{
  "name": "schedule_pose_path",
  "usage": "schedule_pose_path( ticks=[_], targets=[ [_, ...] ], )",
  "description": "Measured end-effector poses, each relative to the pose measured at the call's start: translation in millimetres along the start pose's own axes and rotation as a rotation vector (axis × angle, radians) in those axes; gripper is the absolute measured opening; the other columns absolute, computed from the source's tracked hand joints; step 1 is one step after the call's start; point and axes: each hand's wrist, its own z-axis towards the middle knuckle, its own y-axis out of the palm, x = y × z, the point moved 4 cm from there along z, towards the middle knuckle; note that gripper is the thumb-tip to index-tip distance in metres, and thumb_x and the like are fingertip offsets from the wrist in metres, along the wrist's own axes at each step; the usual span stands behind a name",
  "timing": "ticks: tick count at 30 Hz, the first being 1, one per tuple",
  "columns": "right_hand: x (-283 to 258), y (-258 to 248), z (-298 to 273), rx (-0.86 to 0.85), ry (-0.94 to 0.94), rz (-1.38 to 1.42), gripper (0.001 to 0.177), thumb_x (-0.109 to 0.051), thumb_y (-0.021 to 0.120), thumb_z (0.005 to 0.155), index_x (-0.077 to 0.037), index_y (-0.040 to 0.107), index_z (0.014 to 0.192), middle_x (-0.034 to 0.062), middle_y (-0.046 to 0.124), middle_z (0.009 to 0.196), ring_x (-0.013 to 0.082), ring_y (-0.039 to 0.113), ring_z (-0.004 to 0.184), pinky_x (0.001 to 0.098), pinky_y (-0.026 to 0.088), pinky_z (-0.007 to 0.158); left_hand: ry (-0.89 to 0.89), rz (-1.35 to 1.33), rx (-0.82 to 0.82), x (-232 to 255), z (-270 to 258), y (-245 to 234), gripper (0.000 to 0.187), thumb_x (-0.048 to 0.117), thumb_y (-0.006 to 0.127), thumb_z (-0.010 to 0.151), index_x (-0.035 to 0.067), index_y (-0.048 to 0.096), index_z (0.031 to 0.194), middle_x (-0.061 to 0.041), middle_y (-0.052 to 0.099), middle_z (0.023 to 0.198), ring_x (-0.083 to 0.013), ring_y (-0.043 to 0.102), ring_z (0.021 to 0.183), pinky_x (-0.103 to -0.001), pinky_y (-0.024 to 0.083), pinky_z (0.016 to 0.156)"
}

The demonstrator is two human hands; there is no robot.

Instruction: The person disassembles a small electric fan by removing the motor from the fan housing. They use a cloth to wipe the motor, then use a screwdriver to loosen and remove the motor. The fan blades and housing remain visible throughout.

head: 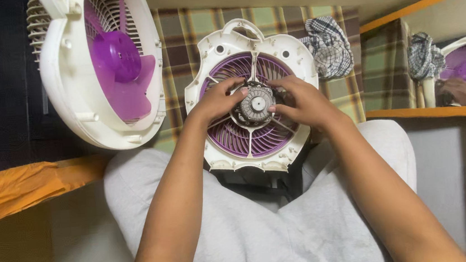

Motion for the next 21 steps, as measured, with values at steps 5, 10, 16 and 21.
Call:
schedule_pose_path(
  ticks=[5, 10, 16, 21],
  targets=[
    [16, 16, -3, 0.063, -0.066, 0.08, 0.055, -0.022, 0.078, 0.087, -0.009, 0.062, 0.138, 0.0156, 0.068, 0.129, 0.0334, 0.064, 0.115, 0.0421, 0.052, 0.096, -0.037, -0.018, 0.017, -4, -8, -3, 0.052, 0.038, 0.075, 0.088, 0.009, 0.065, 0.13, -0.012, 0.07, 0.127, -0.0224, 0.066, 0.117, -0.034, 0.05, 0.099],
    [20, 21, -6, 0.096, -0.036, 0.03, 0.054, -0.02, 0.077, 0.087, -0.009, 0.061, 0.138, 0.0173, 0.068, 0.128, 0.0371, 0.06, 0.116, 0.0453, 0.046, 0.102, -0.105, 0.022, 0.064, -3, -9, -2, 0.042, 0.039, 0.074, 0.09, 0.007, 0.067, 0.116, -0.012, 0.074, 0.115, -0.022, 0.069, 0.107, -0.034, 0.053, 0.093],
    [19, 22, -8, 0.139, -0.047, 0.101, 0.051, -0.022, 0.076, 0.091, -0.009, 0.061, 0.138, 0.0175, 0.068, 0.125, 0.0353, 0.062, 0.113, 0.0444, 0.048, 0.099, -0.062, 0.079, 0.102, 1, -12, 1, 0.035, 0.037, 0.065, 0.097, 0.008, 0.064, 0.118, -0.012, 0.074, 0.113, -0.0216, 0.07, 0.104, -0.035, 0.052, 0.09],
    [30, 30, -3, 0.152, 0.001, 0.148, 0.049, -0.026, 0.076, 0.093, -0.009, 0.061, 0.137, 0.0176, 0.068, 0.12, 0.0345, 0.065, 0.11, 0.0437, 0.05, 0.098, -0.015, 0.144, 0.161, 2, -12, 1, 0.035, 0.038, 0.058, 0.102, 0.007, 0.061, 0.119, -0.014, 0.073, 0.112, -0.0224, 0.069, 0.105, -0.036, 0.05, 0.093]
  ],
)
